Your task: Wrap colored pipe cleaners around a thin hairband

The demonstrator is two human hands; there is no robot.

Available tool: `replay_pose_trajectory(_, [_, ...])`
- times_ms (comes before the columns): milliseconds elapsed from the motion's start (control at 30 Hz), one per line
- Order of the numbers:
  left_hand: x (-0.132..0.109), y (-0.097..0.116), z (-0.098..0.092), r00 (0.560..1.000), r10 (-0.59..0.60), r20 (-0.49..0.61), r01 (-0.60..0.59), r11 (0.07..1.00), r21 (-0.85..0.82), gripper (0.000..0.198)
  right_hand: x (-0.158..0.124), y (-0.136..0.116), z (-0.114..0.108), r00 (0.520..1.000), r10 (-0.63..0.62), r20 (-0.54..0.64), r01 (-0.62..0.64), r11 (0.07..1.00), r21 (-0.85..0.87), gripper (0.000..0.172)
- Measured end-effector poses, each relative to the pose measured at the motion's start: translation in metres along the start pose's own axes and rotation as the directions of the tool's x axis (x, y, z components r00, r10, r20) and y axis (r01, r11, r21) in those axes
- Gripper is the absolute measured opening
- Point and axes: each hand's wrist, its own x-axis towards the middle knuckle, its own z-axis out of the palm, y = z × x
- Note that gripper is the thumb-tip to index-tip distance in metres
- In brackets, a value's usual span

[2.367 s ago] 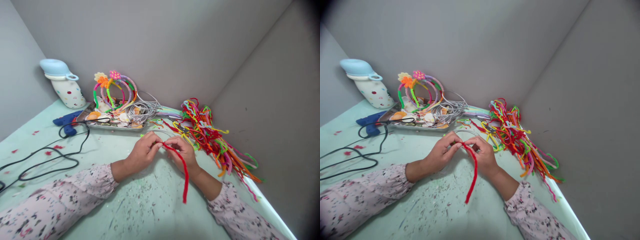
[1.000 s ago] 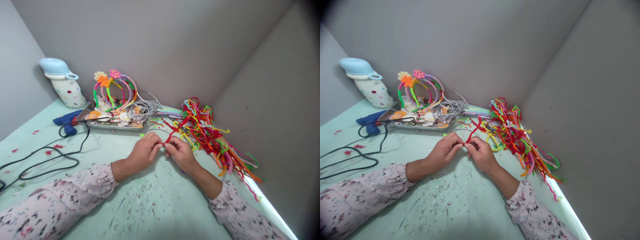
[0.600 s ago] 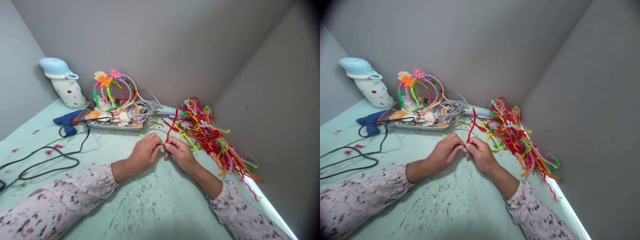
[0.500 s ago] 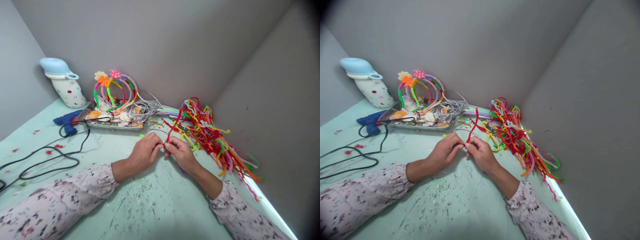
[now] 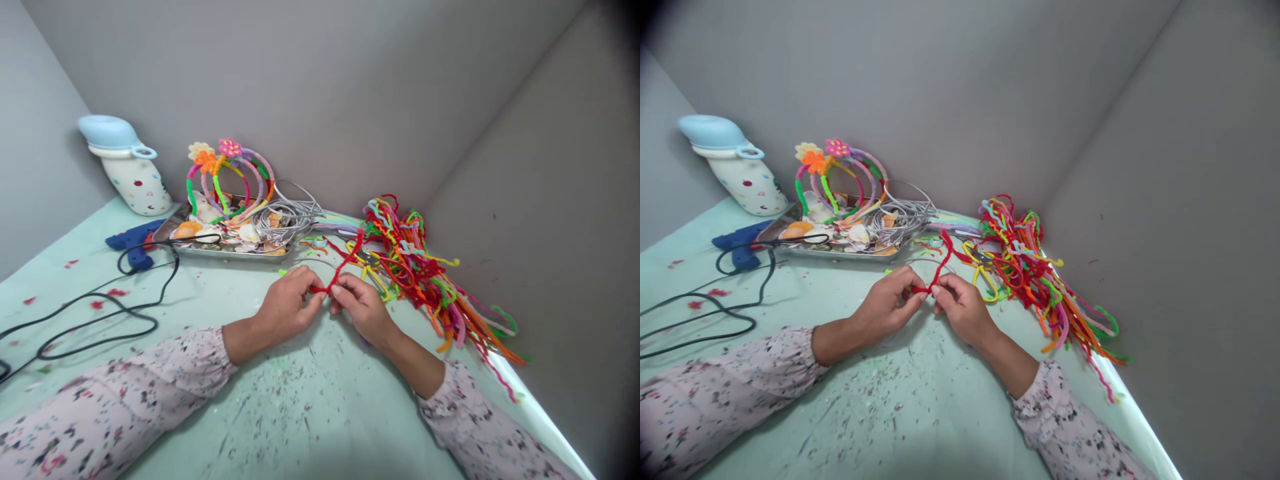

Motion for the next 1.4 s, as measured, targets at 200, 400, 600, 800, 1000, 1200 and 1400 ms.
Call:
replay_pose_trajectory(200, [-0.0002, 0.0014, 0.0008, 1.000, -0.002, -0.008, 0.002, 0.999, 0.038, 0.008, 0.0007, 0.0009, -0.0001, 1.000, -0.005, 0.018, 0.006, 0.999, -0.043, 0.015])
replay_pose_trajectory(400, [-0.0008, 0.0017, 0.0006, 1.000, 0.024, -0.012, -0.023, 0.999, 0.043, 0.006, 0.0008, 0.0022, -0.0010, 0.999, 0.027, 0.041, -0.025, 0.999, -0.048, 0.016])
replay_pose_trajectory(600, [-0.0007, -0.0002, 0.0013, 1.000, 0.018, 0.000, -0.018, 1.000, 0.025, 0.004, 0.0010, -0.0026, 0.0005, 0.998, 0.046, 0.047, -0.045, 0.999, -0.022, 0.016])
replay_pose_trajectory(800, [-0.0001, -0.0005, 0.0025, 1.000, 0.025, -0.018, -0.025, 0.999, 0.028, 0.005, 0.0010, -0.0030, 0.0009, 0.997, 0.063, 0.053, -0.062, 0.998, -0.018, 0.014])
replay_pose_trajectory(1000, [-0.0002, 0.0012, 0.0015, 0.998, 0.022, -0.051, -0.021, 1.000, 0.011, 0.006, -0.0002, -0.0029, 0.0032, 1.000, 0.009, 0.016, -0.008, 0.998, -0.065, 0.014])
replay_pose_trajectory(1200, [0.0010, 0.0027, -0.0008, 0.995, -0.076, -0.061, 0.072, 0.995, -0.065, 0.007, -0.0026, 0.0021, 0.0031, 0.980, -0.179, -0.088, 0.163, 0.973, -0.166, 0.011])
replay_pose_trajectory(1400, [0.0015, 0.0015, 0.0000, 0.992, -0.111, -0.066, 0.103, 0.989, -0.107, 0.008, -0.0019, -0.0003, 0.0027, 0.918, -0.396, -0.018, 0.371, 0.876, -0.307, 0.014])
